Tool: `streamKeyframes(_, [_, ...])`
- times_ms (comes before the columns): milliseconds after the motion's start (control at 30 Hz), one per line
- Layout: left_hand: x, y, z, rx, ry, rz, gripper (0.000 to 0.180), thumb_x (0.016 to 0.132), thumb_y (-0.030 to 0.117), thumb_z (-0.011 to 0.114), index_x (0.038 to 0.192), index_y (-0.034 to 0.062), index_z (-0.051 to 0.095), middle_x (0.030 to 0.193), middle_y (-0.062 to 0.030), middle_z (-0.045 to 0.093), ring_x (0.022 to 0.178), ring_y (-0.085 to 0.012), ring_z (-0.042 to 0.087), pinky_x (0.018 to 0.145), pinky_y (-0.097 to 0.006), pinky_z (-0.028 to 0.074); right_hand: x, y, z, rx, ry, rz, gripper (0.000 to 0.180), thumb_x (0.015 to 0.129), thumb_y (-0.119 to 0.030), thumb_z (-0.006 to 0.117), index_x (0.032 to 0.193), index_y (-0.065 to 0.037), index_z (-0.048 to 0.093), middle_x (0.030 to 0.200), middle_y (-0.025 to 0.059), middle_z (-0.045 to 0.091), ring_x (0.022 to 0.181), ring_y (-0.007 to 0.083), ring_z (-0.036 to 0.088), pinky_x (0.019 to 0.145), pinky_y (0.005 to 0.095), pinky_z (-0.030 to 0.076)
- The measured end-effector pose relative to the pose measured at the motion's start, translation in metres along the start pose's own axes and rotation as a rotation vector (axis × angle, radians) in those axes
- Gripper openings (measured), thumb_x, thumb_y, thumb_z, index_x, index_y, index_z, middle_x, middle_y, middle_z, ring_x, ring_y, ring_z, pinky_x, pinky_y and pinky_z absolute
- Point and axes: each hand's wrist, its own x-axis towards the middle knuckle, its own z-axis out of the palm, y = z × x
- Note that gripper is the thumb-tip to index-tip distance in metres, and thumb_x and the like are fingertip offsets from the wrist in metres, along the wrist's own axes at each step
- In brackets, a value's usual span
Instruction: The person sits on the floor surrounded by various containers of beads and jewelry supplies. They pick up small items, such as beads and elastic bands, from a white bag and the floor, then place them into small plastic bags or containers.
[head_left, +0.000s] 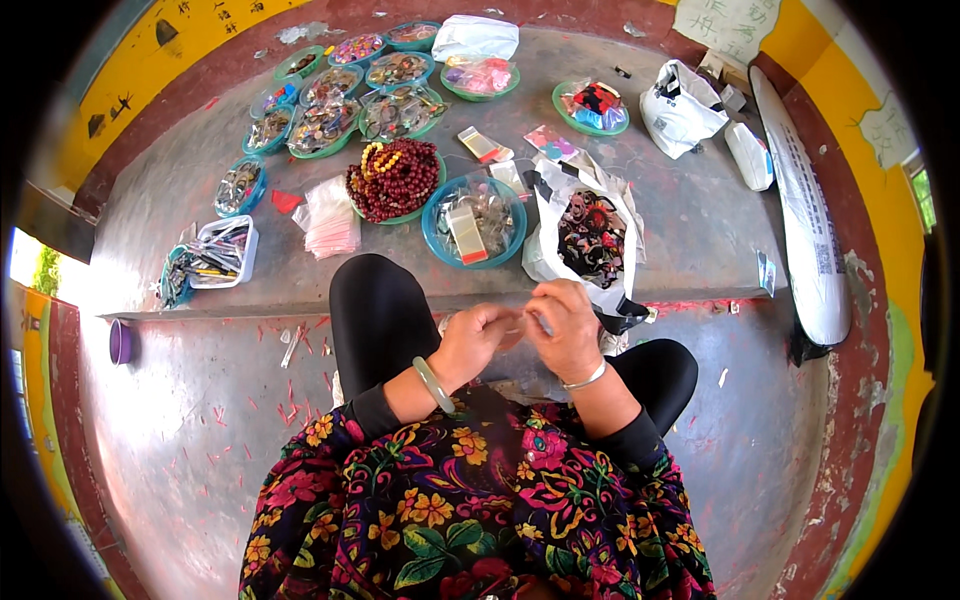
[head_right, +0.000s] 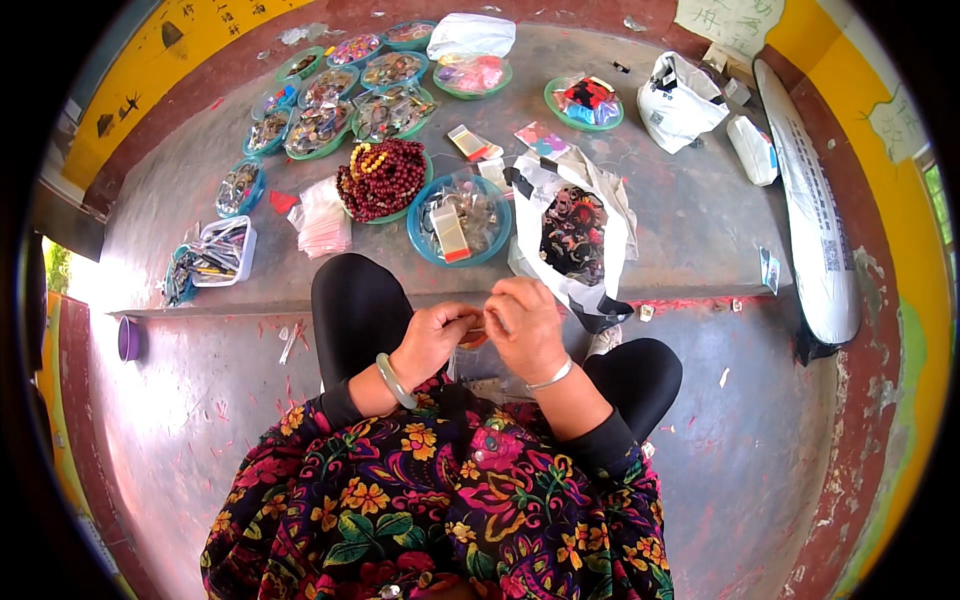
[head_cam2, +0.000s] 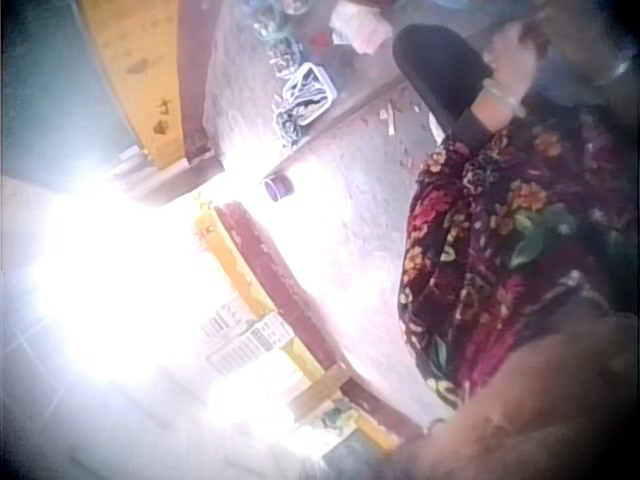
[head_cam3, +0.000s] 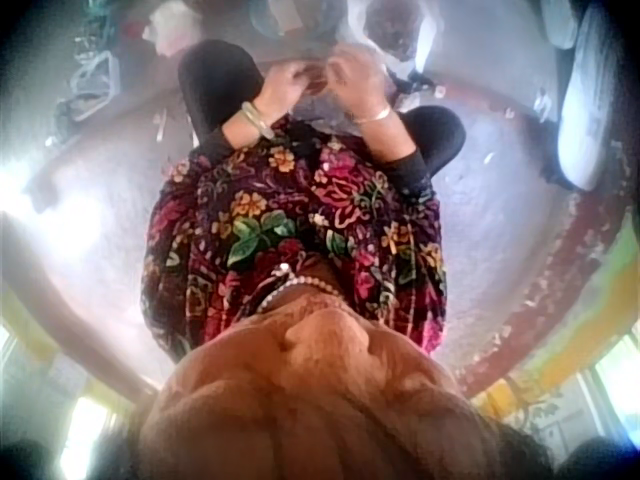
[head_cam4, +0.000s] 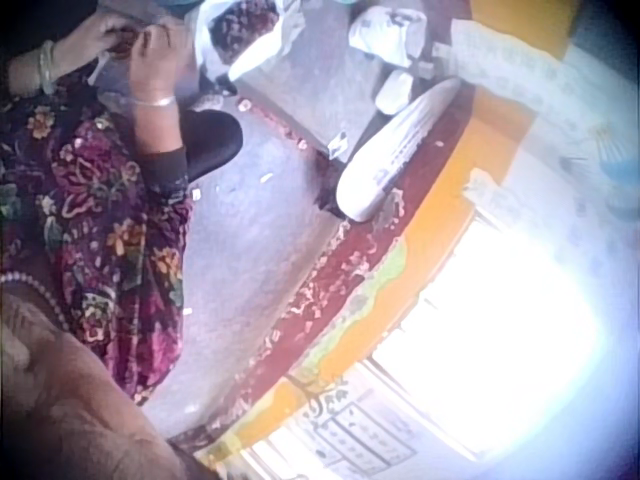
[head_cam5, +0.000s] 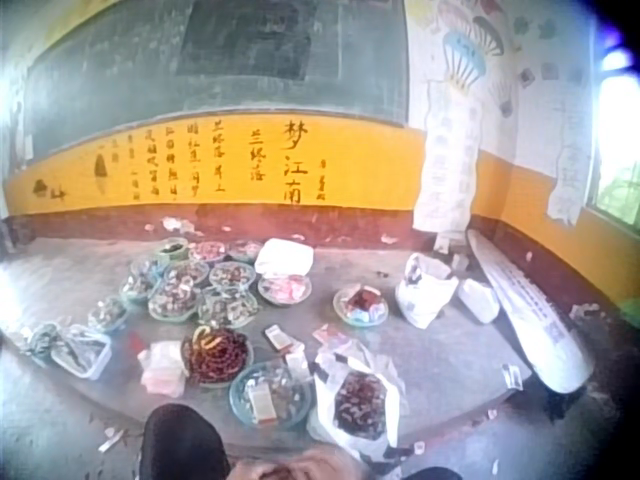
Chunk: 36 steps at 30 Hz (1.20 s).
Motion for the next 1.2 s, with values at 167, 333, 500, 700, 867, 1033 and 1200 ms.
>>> streamKeyframes(167, [0.003, -0.009, -0.01, -0.184, 0.04, -0.094, 0.019, 0.089, 0.004, 0.047, 0.102, -0.007, 0.056, 0.098, -0.0101, 0.06, 0.087, -0.0147, 0.06, 0.077, -0.026, 0.051, -0.011, 0.029, -0.063, 0.601, -0.053, 0.473, 0.006, 0.068, 0.005, 0.063, 0.071, 0.0, 0.064, 0.083, 0.0064, 0.06, 0.075, 0.0143, 0.055, 0.061, 0.0247, 0.043])
streamKeyframes(333, [0.003, -0.01, -0.013, -0.402, 0.018, -0.178, 0.018, 0.089, 0.005, 0.05, 0.102, -0.0048, 0.056, 0.101, -0.0098, 0.058, 0.091, -0.016, 0.058, 0.079, -0.026, 0.05, -0.081, 0.094, -0.164, 0.728, 0.337, 0.622, 0.008, 0.07, 0.005, 0.057, 0.075, 0.003, 0.063, 0.08, 0.01, 0.06, 0.072, 0.0164, 0.053, 0.064, 0.026, 0.042])
streamKeyframes(500, [0.005, -0.011, -0.01, -0.423, -0.004, -0.205, 0.018, 0.088, 0.006, 0.05, 0.102, -0.005, 0.056, 0.101, -0.0097, 0.058, 0.09, -0.0159, 0.058, 0.079, -0.026, 0.05, -0.22, 0.156, -0.22, 0.241, 0.342, 1.171, 0.013, 0.074, -0.01, 0.059, 0.081, -0.001, 0.064, 0.086, 0.0109, 0.061, 0.077, 0.0176, 0.055, 0.072, 0.0323, 0.044])
streamKeyframes(700, [0.005, -0.017, -0.013, -0.446, -0.025, -0.194, 0.018, 0.088, 0.005, 0.05, 0.101, -0.0054, 0.056, 0.1, -0.0097, 0.058, 0.089, -0.0153, 0.058, 0.078, -0.026, 0.051, -0.358, 0.212, -0.237, -0.771, -0.197, 1.463, 0.028, 0.076, -0.025, 0.059, 0.093, -0.002, 0.063, 0.091, 0.0116, 0.063, 0.083, 0.0187, 0.059, 0.069, 0.033, 0.046])
streamKeyframes(867, [0.003, -0.011, -0.007, -0.426, -0.046, -0.185, 0.018, 0.089, 0.006, 0.049, 0.1, -0.0063, 0.056, 0.097, -0.0096, 0.058, 0.086, -0.0144, 0.058, 0.078, -0.025, 0.051, -0.179, 0.134, -0.211, 0.653, 0.55, 1.331, 0.029, 0.084, -0.019, 0.056, 0.107, -0.001, 0.058, 0.098, 0.0102, 0.063, 0.09, 0.0206, 0.061, 0.071, 0.0284, 0.048])
streamKeyframes(1033, [0.0, -0.009, -0.01, -0.426, -0.041, -0.182, 0.018, 0.089, 0.005, 0.048, 0.1, -0.0065, 0.056, 0.098, -0.0104, 0.058, 0.087, -0.0147, 0.059, 0.078, -0.026, 0.051, -0.113, 0.113, -0.192, 1.031, 0.479, 0.983, 0.022, 0.082, -0.011, 0.058, 0.1, 0.001, 0.06, 0.092, 0.0141, 0.064, 0.083, 0.0231, 0.062, 0.069, 0.0305, 0.049])
streamKeyframes(1200, [-0.004, -0.008, -0.012, -0.517, -0.023, -0.172, 0.017, 0.088, 0.005, 0.05, 0.1, -0.0057, 0.056, 0.099, -0.0105, 0.058, 0.089, -0.016, 0.058, 0.08, -0.027, 0.05, -0.06, 0.088, -0.14, 1.066, 0.264, 0.903, 0.009, 0.081, -0.007, 0.058, 0.077, 0.0, 0.062, 0.076, 0.0122, 0.064, 0.066, 0.018, 0.059, 0.062, 0.0283, 0.047])
